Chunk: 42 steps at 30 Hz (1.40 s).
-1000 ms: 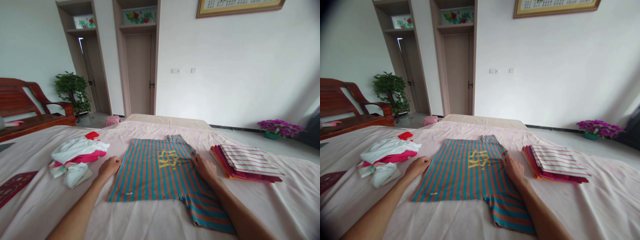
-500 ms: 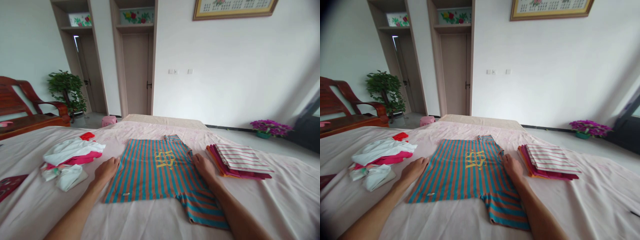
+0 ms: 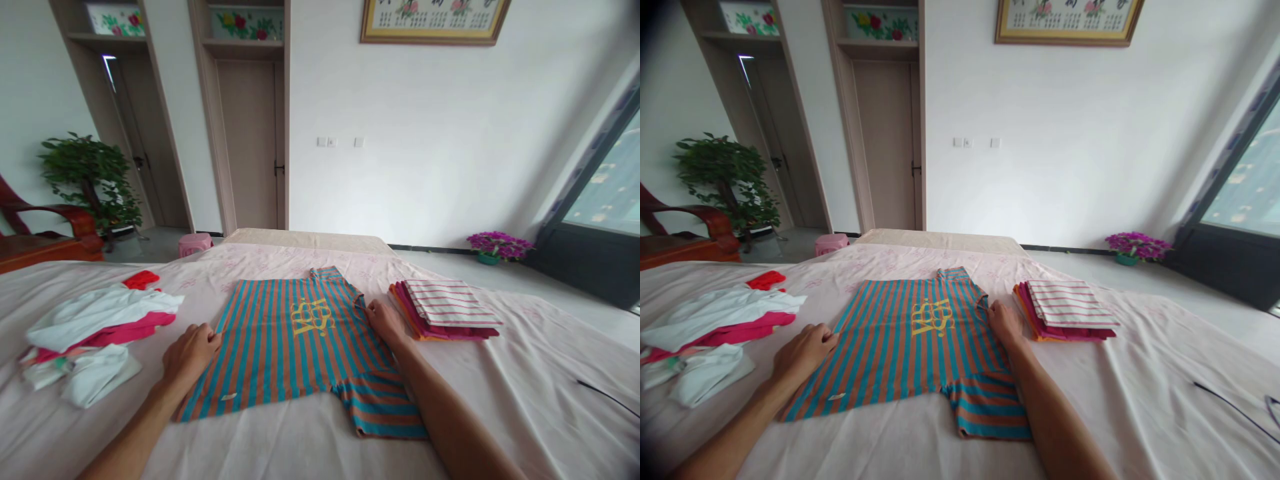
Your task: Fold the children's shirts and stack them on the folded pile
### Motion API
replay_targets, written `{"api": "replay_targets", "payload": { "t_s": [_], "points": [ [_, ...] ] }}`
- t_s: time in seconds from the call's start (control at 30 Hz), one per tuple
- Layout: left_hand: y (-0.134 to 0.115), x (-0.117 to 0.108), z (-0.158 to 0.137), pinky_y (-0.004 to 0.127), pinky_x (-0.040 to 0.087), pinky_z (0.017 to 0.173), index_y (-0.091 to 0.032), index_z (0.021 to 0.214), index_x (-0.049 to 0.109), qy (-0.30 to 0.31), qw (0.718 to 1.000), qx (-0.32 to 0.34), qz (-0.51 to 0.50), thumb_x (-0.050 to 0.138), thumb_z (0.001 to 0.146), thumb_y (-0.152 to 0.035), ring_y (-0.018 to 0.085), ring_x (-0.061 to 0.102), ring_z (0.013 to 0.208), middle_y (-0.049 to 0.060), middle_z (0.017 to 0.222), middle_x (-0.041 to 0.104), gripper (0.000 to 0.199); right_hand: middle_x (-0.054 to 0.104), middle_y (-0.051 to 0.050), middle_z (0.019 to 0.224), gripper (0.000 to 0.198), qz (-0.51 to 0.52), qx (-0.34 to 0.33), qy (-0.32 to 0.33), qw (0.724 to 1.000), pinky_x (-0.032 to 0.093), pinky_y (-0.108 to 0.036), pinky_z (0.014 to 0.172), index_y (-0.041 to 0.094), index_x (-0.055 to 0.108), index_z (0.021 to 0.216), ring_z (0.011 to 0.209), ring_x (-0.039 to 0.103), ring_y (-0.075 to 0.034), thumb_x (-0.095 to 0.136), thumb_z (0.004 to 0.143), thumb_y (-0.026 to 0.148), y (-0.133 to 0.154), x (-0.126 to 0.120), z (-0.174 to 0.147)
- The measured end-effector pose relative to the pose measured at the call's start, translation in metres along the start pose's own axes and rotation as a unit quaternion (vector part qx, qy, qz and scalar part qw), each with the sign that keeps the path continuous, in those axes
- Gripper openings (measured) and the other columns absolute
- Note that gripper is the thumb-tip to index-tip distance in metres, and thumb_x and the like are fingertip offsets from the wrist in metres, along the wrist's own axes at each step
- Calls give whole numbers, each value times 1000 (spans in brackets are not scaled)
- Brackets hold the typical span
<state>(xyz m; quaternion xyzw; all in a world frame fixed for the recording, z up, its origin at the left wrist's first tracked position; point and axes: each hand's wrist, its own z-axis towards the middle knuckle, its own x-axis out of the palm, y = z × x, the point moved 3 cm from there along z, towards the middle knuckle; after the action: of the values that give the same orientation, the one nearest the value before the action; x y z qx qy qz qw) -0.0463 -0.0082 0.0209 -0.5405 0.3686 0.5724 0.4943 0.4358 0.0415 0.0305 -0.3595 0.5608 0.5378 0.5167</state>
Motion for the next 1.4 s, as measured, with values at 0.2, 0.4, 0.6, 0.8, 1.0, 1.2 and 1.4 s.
{"api": "replay_targets", "payload": {
  "t_s": [0.2,0.4,0.6,0.8,1.0,1.2,1.4],
  "points": [
    [-26,-4,-9,36,43,102,-21,126,55,-122,980,158,-11,38,93,-27,24,58,118,11,133,57,38,63,-10,126,35,-48,-82,-102,990,41,-37,95,24,61,122,117,56,-27,38,98,36,18,-11,-10],
    [-53,10,-25,39,25,119,-27,151,33,-35,939,327,-103,40,96,-46,23,25,147,4,161,26,58,26,-6,160,57,-56,-291,-37,954,15,-43,120,22,33,152,148,18,-24,34,100,46,54,8,-27],
    [-51,13,-37,56,16,118,-41,148,35,26,915,399,-51,38,97,-50,31,19,149,2,161,26,52,25,-8,160,60,-89,-209,60,972,17,-51,118,21,27,154,148,21,-25,24,102,50,26,22,-18],
    [-57,-11,-56,48,28,115,-35,126,59,-13,868,486,-96,46,95,-25,25,38,136,2,144,50,35,39,-9,154,54,-33,-260,-31,964,22,-52,116,24,44,147,143,28,-29,49,93,33,25,0,-23],
    [-61,-24,-74,37,42,99,-26,112,57,26,851,508,-127,41,93,-11,19,54,107,4,113,60,29,67,-5,112,46,155,-442,139,873,46,-32,93,27,69,121,102,60,-20,64,76,16,66,-16,-61],
    [-49,-31,-91,38,37,103,-26,110,55,33,847,516,-120,43,89,-8,18,54,105,2,110,59,29,67,0,78,28,229,-326,382,834,44,-20,61,18,75,101,68,58,-12,67,75,24,60,-10,-65],
    [-61,-29,-85,32,43,89,-25,107,55,41,864,486,-126,46,94,-20,18,57,101,2,107,60,16,65,-1,85,41,239,-348,234,876,42,-20,62,21,72,111,73,55,-13,66,71,16,65,-6,-60]
  ]
}}
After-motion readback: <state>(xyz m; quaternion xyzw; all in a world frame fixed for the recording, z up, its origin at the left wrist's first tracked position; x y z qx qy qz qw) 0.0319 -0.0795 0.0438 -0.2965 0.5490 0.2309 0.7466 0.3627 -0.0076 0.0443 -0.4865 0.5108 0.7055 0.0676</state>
